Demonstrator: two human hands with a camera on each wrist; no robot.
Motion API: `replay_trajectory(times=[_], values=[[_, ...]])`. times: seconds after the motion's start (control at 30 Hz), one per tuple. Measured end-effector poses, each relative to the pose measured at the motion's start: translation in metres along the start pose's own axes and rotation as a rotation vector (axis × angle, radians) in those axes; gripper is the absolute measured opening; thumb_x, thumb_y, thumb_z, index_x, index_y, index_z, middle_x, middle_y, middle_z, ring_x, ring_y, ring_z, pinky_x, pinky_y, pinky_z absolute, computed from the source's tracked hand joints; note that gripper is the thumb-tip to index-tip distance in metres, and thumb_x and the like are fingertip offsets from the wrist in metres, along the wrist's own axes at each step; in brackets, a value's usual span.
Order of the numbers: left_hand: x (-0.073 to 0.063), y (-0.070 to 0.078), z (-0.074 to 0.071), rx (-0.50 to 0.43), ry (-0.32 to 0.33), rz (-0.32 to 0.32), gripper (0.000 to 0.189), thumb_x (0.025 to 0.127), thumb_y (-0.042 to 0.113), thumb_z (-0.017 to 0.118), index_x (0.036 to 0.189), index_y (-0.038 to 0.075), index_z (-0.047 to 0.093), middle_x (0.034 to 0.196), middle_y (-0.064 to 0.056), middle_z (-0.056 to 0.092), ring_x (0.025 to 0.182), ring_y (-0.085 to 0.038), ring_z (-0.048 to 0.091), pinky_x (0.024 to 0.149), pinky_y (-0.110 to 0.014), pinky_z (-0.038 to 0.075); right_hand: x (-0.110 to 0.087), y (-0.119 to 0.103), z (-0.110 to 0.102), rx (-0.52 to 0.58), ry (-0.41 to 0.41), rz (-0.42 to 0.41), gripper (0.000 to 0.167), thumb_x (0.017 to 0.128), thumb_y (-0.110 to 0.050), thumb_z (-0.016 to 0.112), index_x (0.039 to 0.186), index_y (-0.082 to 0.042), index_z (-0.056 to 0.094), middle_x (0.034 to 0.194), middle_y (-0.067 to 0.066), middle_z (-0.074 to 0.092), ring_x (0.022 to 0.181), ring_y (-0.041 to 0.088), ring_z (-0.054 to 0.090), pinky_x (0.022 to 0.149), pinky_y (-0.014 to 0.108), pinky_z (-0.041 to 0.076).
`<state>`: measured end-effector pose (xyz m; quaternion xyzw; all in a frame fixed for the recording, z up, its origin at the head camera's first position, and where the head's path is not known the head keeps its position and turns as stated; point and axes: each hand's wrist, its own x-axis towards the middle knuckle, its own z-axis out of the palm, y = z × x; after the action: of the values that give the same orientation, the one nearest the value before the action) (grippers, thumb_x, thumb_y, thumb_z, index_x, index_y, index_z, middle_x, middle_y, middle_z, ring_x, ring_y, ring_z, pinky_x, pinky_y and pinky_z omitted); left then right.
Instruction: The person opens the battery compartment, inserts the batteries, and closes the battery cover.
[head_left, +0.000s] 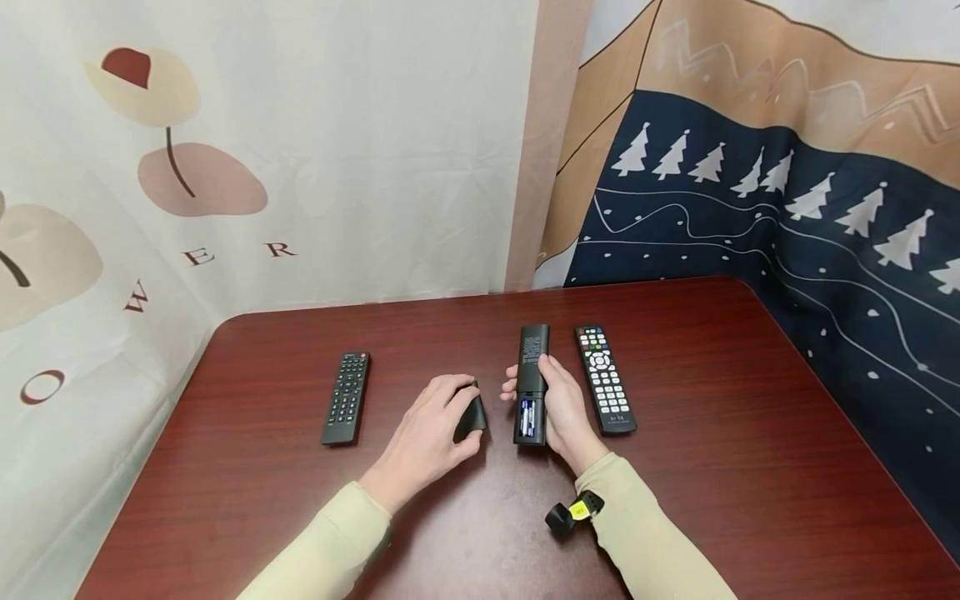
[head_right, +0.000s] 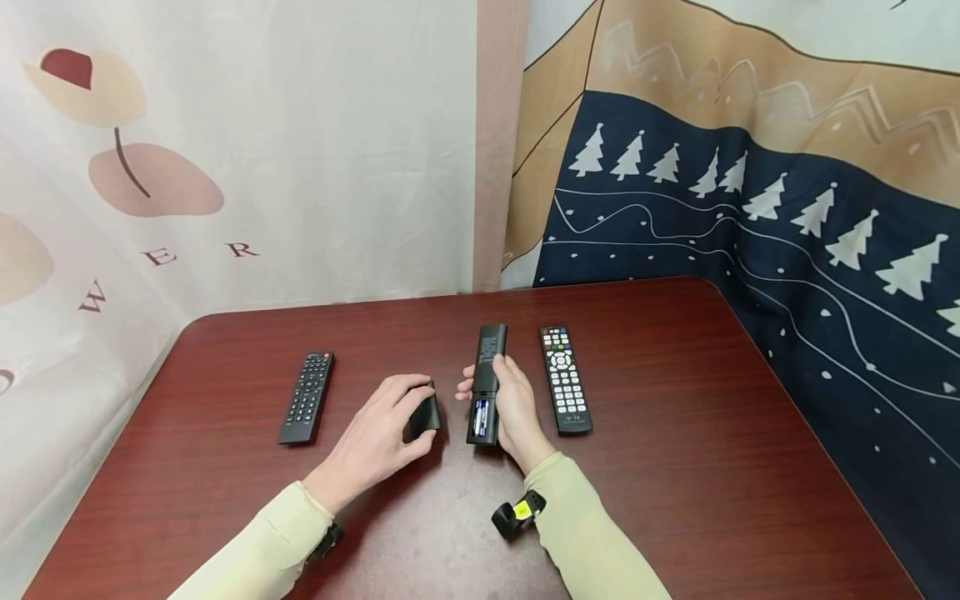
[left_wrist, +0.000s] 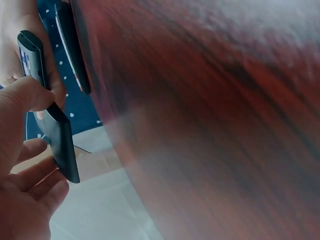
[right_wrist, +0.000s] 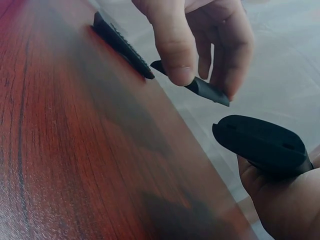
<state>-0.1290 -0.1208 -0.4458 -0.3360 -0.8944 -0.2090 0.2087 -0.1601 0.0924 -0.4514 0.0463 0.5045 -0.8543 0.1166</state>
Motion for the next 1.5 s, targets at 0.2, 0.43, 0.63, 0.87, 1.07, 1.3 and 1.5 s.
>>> replay_trajectory(times=[0.2,0.43,0.63,0.87,1.07,1.3,1.5], values=[[0.003,0.005,0.0,-0.014,-0.002,0.032,0.044,0.079,0.016,0.078,0.12,0.002,0.066,0.131,-0.013,0.061,0.121,-0.027,0.057,0.101,-0.039,0.053,0.001,0.0,0.0,-0.021,0.0,-0.005,0.048,0.114,-0.029,0.026,0.149,0.001,0.038,0.115,0.019,0.065,0.085,0.02,0.072,0.084,0.037,0.06],[0.008,0.01,0.002,-0.014,0.021,0.101,0.044,0.078,0.016,0.078,0.117,0.002,0.066,0.13,-0.014,0.062,0.12,-0.028,0.058,0.103,-0.039,0.051,0.002,-0.001,0.001,-0.03,-0.004,-0.014,0.048,0.114,-0.027,0.025,0.148,0.004,0.037,0.111,0.016,0.066,0.085,0.019,0.071,0.083,0.035,0.06],[0.011,0.014,0.003,-0.037,0.032,0.148,0.044,0.078,0.015,0.077,0.118,0.001,0.066,0.126,-0.012,0.062,0.118,-0.026,0.059,0.105,-0.036,0.05,0.002,0.0,0.001,-0.022,-0.007,-0.009,0.049,0.114,-0.027,0.024,0.147,0.006,0.036,0.111,0.016,0.065,0.086,0.019,0.069,0.083,0.034,0.059],[0.014,0.02,0.004,-0.056,0.017,0.178,0.048,0.077,0.015,0.081,0.12,0.0,0.065,0.132,-0.012,0.061,0.122,-0.024,0.058,0.108,-0.034,0.048,0.001,0.0,0.002,-0.036,0.0,-0.007,0.049,0.114,-0.028,0.024,0.147,0.005,0.038,0.108,0.007,0.065,0.087,0.016,0.066,0.079,0.031,0.057],[0.015,0.023,0.006,-0.043,0.012,0.211,0.049,0.077,0.016,0.082,0.119,0.0,0.065,0.138,-0.015,0.06,0.125,-0.027,0.058,0.11,-0.035,0.047,0.0,0.0,0.002,-0.037,-0.001,0.001,0.049,0.113,-0.028,0.025,0.149,0.003,0.038,0.11,0.008,0.064,0.091,0.016,0.066,0.081,0.033,0.057],[0.016,0.027,0.009,-0.035,0.017,0.244,0.048,0.077,0.017,0.082,0.118,0.0,0.065,0.133,-0.015,0.062,0.126,-0.028,0.058,0.111,-0.034,0.046,0.0,0.002,0.002,-0.036,-0.013,0.0,0.051,0.114,-0.028,0.025,0.15,0.006,0.036,0.111,0.01,0.063,0.09,0.016,0.066,0.079,0.031,0.058],[0.017,0.031,0.012,-0.042,0.011,0.269,0.048,0.077,0.018,0.083,0.119,-0.001,0.066,0.131,-0.016,0.062,0.128,-0.032,0.059,0.115,-0.034,0.043,-0.001,0.003,0.002,-0.023,-0.022,0.002,0.048,0.114,-0.029,0.026,0.149,0.002,0.038,0.111,0.01,0.062,0.09,0.016,0.067,0.078,0.029,0.058]])
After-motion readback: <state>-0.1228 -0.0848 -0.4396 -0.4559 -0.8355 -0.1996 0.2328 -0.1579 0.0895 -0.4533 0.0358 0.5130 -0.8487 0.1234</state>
